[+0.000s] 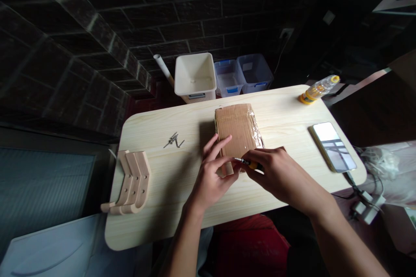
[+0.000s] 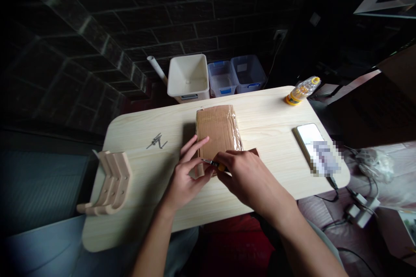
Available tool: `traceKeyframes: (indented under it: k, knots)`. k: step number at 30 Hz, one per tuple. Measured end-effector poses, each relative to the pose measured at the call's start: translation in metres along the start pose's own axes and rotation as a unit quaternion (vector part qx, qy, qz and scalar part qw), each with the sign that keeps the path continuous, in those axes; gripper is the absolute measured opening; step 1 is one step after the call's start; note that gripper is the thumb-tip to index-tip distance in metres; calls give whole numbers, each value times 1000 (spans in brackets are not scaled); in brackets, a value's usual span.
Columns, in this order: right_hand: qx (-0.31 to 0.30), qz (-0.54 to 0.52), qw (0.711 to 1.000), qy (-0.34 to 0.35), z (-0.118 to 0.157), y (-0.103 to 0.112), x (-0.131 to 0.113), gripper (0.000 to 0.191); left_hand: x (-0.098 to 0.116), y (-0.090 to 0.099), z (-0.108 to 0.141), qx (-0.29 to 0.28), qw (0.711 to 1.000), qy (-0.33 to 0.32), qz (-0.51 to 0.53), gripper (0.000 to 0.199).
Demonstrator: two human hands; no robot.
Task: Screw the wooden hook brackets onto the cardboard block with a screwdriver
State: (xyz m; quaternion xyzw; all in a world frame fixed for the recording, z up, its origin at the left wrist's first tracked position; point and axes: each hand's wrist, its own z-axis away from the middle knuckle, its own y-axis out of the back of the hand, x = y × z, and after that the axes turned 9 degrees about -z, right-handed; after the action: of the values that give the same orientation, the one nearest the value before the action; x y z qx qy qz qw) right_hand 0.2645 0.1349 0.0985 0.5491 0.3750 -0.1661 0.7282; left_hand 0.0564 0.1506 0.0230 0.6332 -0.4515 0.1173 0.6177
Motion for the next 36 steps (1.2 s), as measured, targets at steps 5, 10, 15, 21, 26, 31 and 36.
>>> traceKeyframes:
  k: [5, 10, 15, 21, 26, 31, 36]
  knots:
    - [-5, 19, 999, 50, -2, 0, 11, 6, 0, 2, 0, -10, 1000, -2, 0, 4]
    - [1, 14, 999, 48, -3, -3, 9, 16, -1, 4, -1, -19, 1000, -3, 7, 7]
    - [-5, -13, 999, 52, -3, -7, 8, 14, -2, 6, -2, -25, 999, 1, 19, 8]
    - [-11, 6, 999, 50, -2, -8, 10, 13, -3, 7, -2, -18, 999, 12, 35, 8]
    - [-11, 26, 998, 49, -2, -9, 7, 13, -4, 8, -2, -27, 999, 6, 29, 6]
    - [-18, 46, 998, 42, -2, -10, 3, 15, -3, 11, -1, -44, 999, -11, 27, 24]
    - [-6, 80, 996, 41, -3, -12, 3, 16, -2, 9, -1, -28, 1000, 6, 3, 27]
